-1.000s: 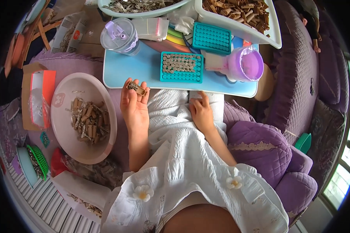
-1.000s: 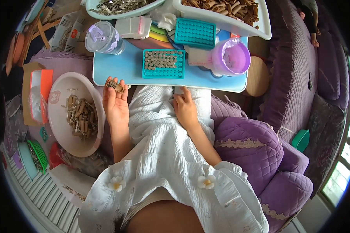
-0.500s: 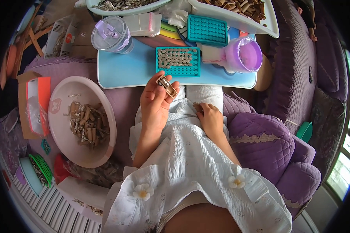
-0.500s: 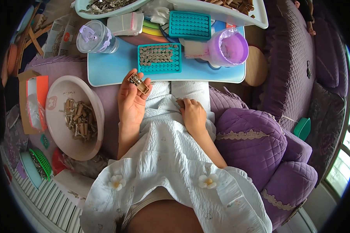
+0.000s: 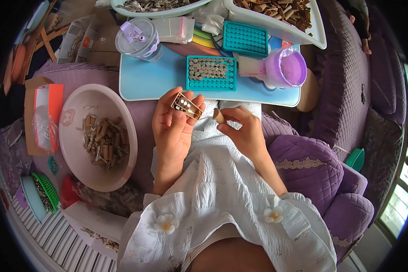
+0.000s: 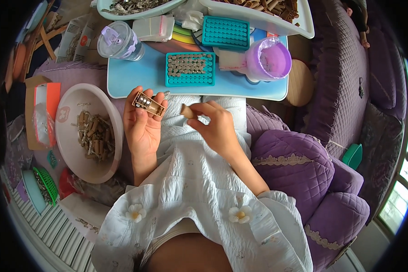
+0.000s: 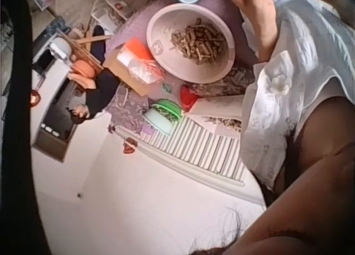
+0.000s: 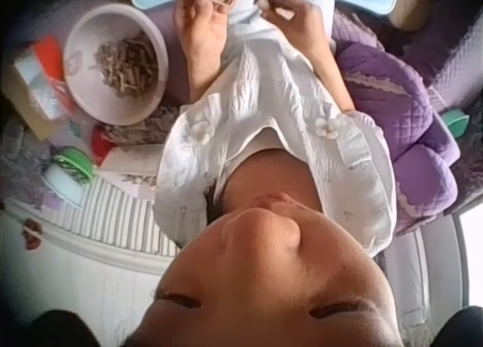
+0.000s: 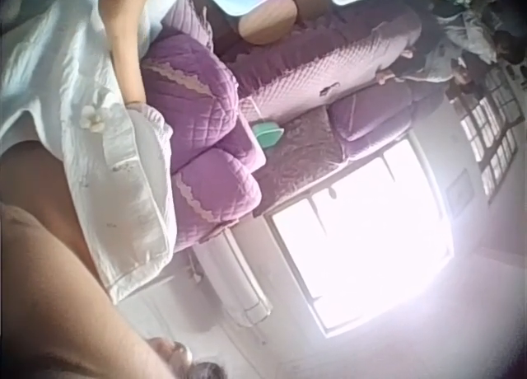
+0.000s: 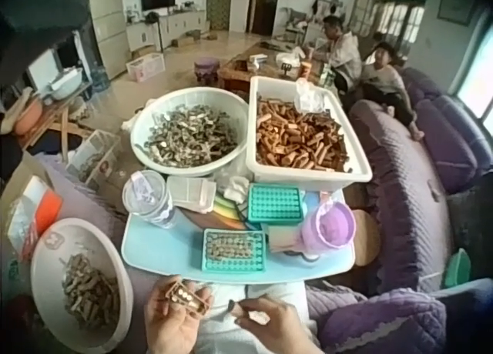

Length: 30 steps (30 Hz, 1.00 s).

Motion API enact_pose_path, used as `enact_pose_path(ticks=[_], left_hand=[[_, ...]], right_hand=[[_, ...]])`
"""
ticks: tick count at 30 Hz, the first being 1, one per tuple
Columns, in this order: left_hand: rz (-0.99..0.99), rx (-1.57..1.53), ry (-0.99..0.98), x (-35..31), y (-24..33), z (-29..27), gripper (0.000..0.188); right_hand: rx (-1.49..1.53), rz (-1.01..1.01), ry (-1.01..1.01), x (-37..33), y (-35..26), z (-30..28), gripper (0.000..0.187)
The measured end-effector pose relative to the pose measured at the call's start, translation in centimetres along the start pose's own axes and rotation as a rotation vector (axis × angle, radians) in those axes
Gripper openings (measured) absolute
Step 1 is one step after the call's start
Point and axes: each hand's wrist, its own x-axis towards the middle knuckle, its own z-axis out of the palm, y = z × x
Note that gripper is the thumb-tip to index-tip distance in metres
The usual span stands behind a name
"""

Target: The person assembles small components by hand, placing metal discs into cylindrical tubes.

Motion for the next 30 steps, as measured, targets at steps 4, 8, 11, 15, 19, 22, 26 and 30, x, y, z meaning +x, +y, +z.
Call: enact_pose_path(ticks=[4, 8, 11, 15, 19, 22, 26, 30], left_hand=[[0.088, 0.130, -0.006, -0.2, 0.3, 1.1, 0.038], [0.158, 0.172, -0.048, -0.4, -0.2, 1.4, 0.037], [0.159, 0.227, -0.030, -0.4, -0.3, 1.6, 0.035], [0.164, 0.261, -0.081, -0.2, -0.8, 1.7, 0.035], [0.099, 0.292, -0.095, 0.0, -0.9, 1.5, 0.035], [0.031, 0.253, -0.108, 0.1, -1.1, 1.4, 0.034], [0.024, 0.324, -0.072, -0.2, -1.7, 1.3, 0.033], [0.036, 0.368, -0.040, -0.3, -2.0, 1.2, 0.035]], right_hand=[[0.261, -0.122, 0.049, 0.9, -3.9, -0.3, 0.029], [0.101, -0.326, 0.076, 1.3, -5.7, -0.5, 0.032], [0.015, -0.344, 0.137, 1.4, -5.6, -0.1, 0.034], [-0.021, -0.334, 0.147, 1.4, -5.1, -0.4, 0.033], [-0.065, -0.364, 0.141, 1.6, -4.8, -0.9, 0.029], [-0.109, -0.341, 0.113, 1.6, -4.7, -1.2, 0.026], [-0.105, -0.273, 0.087, 1.7, -4.5, -1.0, 0.023], [-0.087, -0.246, 0.085, 1.9, -4.0, -0.5, 0.022]])
